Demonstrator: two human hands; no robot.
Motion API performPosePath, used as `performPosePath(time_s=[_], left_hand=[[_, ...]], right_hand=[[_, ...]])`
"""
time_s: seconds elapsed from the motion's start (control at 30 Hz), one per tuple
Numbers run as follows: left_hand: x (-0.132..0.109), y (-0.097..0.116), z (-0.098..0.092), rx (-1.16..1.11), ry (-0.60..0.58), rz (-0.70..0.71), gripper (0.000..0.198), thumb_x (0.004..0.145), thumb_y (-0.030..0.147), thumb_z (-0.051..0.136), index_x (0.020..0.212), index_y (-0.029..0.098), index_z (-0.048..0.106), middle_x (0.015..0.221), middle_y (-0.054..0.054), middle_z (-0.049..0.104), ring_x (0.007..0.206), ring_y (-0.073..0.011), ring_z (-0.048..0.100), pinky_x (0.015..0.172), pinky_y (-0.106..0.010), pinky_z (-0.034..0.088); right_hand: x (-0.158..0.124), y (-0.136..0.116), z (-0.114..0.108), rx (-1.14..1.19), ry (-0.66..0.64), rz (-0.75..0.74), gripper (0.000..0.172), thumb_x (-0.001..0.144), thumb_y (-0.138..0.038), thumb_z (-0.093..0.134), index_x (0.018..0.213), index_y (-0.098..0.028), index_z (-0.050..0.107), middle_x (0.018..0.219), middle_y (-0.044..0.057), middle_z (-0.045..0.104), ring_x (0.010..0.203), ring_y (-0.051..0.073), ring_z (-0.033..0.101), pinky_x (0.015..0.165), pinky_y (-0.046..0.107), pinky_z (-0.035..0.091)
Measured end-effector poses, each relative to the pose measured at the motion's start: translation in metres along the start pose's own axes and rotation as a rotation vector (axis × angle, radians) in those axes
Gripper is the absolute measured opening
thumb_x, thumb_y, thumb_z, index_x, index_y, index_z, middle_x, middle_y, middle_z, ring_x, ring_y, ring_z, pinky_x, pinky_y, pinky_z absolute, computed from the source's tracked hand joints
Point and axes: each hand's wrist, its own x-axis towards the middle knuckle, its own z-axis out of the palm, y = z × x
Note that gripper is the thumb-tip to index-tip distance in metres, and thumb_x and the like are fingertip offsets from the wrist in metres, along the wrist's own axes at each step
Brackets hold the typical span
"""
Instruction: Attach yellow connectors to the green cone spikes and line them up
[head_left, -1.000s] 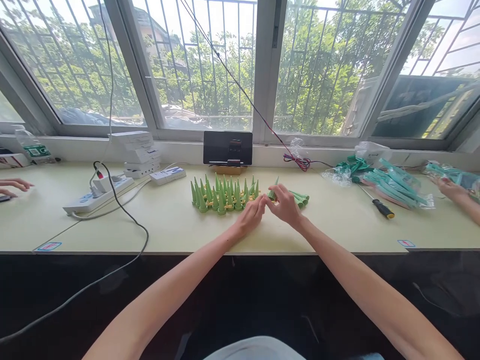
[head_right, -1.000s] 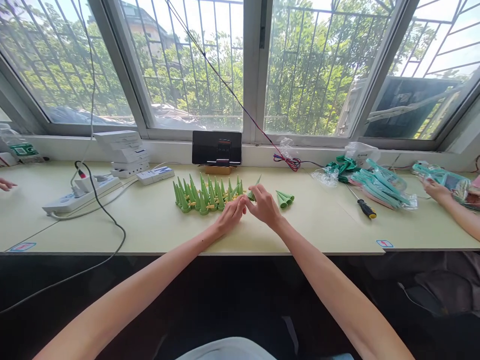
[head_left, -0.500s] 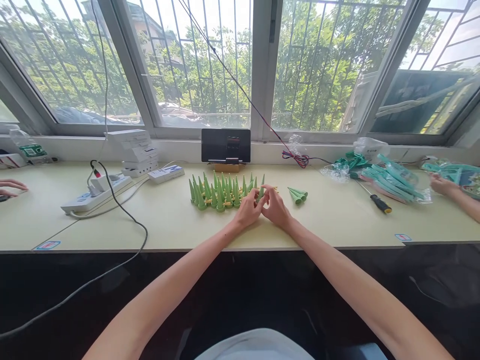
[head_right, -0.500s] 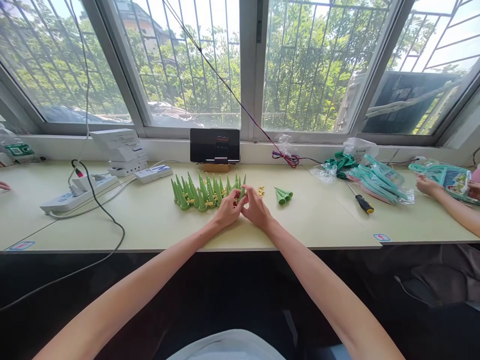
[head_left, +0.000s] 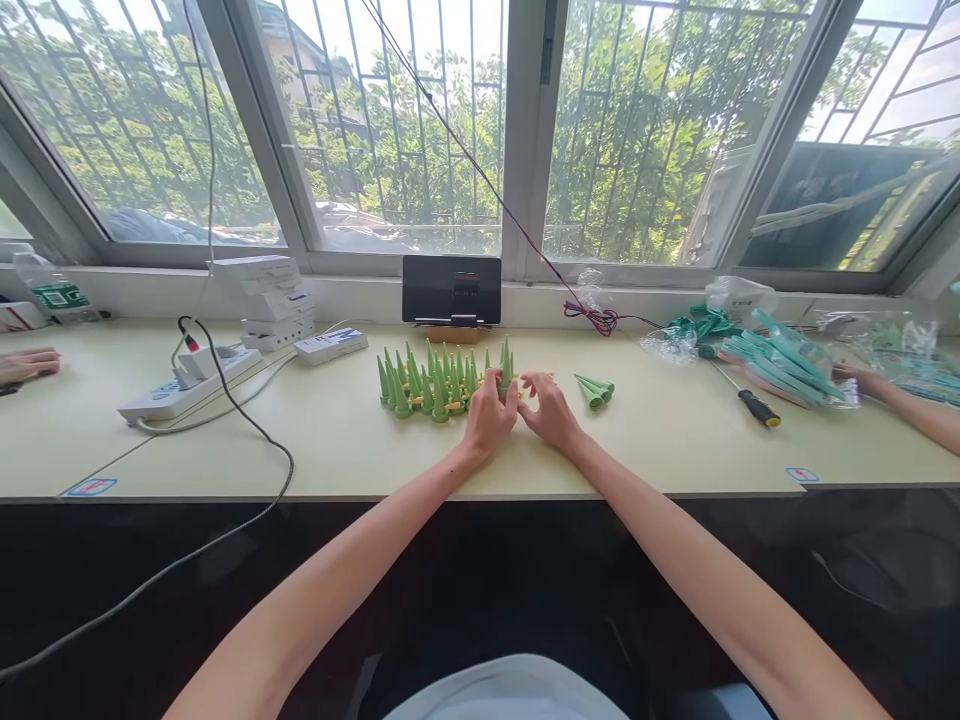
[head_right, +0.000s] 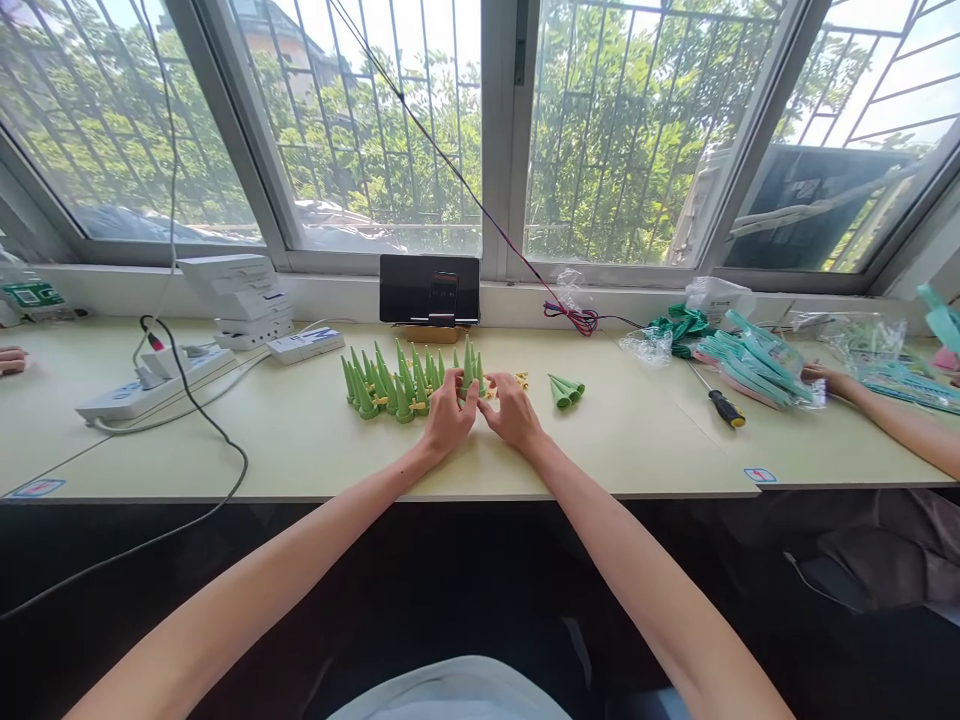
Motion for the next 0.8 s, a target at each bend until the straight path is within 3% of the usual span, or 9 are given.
performPosePath(time_s=[0.13, 0.33, 0.47, 0.67, 0.8], left_hand=[[0.0, -0.002, 0.001, 0.012, 0.001, 0.03, 0.02, 0.093, 0.035, 0.048, 0.105, 0.019, 0.047, 0.073, 0.0, 0.057, 0.057, -0.0133, 0.053, 0.06, -0.026, 0.04], [0.001, -0.004, 0.004, -0.012, -0.035, 0.086, 0.02, 0.092, 0.034, 0.05, 0.104, 0.018, 0.049, 0.07, 0.001, 0.056, 0.055, -0.0121, 0.05, 0.057, -0.025, 0.039], [0.001, -0.004, 0.004, 0.01, -0.058, 0.096, 0.021, 0.092, 0.033, 0.05, 0.105, 0.016, 0.053, 0.076, -0.003, 0.061, 0.058, -0.0127, 0.053, 0.059, -0.025, 0.042], [0.001, -0.007, 0.005, 0.029, -0.098, 0.096, 0.024, 0.091, 0.03, 0.051, 0.108, 0.013, 0.058, 0.085, -0.008, 0.066, 0.068, -0.0156, 0.059, 0.069, -0.028, 0.047], [0.001, -0.01, 0.006, 0.028, -0.13, 0.081, 0.028, 0.092, 0.03, 0.05, 0.112, 0.012, 0.057, 0.09, -0.01, 0.068, 0.074, -0.0175, 0.062, 0.073, -0.03, 0.048]], right_hand=[[0.0, 0.006, 0.003, -0.041, -0.029, 0.019, 0.026, 0.085, -0.021, 0.05, 0.111, -0.015, 0.053, 0.106, 0.012, 0.063, 0.094, 0.023, 0.054, 0.087, 0.038, 0.044], [0.0, 0.012, 0.007, -0.128, -0.129, 0.08, 0.051, 0.08, -0.01, 0.048, 0.13, -0.01, 0.045, 0.102, 0.013, 0.066, 0.106, 0.028, 0.048, 0.088, 0.04, 0.043], [0.0, 0.01, 0.007, -0.177, -0.166, 0.085, 0.055, 0.079, -0.007, 0.047, 0.134, -0.009, 0.044, 0.099, 0.013, 0.066, 0.102, 0.027, 0.048, 0.086, 0.037, 0.043], [0.001, 0.007, 0.004, -0.233, -0.17, 0.046, 0.03, 0.08, -0.005, 0.047, 0.105, -0.014, 0.063, 0.094, 0.011, 0.065, 0.09, 0.024, 0.047, 0.085, 0.036, 0.041], [0.001, 0.009, 0.004, -0.209, -0.176, 0.017, 0.027, 0.081, -0.004, 0.048, 0.093, -0.018, 0.068, 0.094, 0.009, 0.064, 0.091, 0.023, 0.046, 0.088, 0.035, 0.04]])
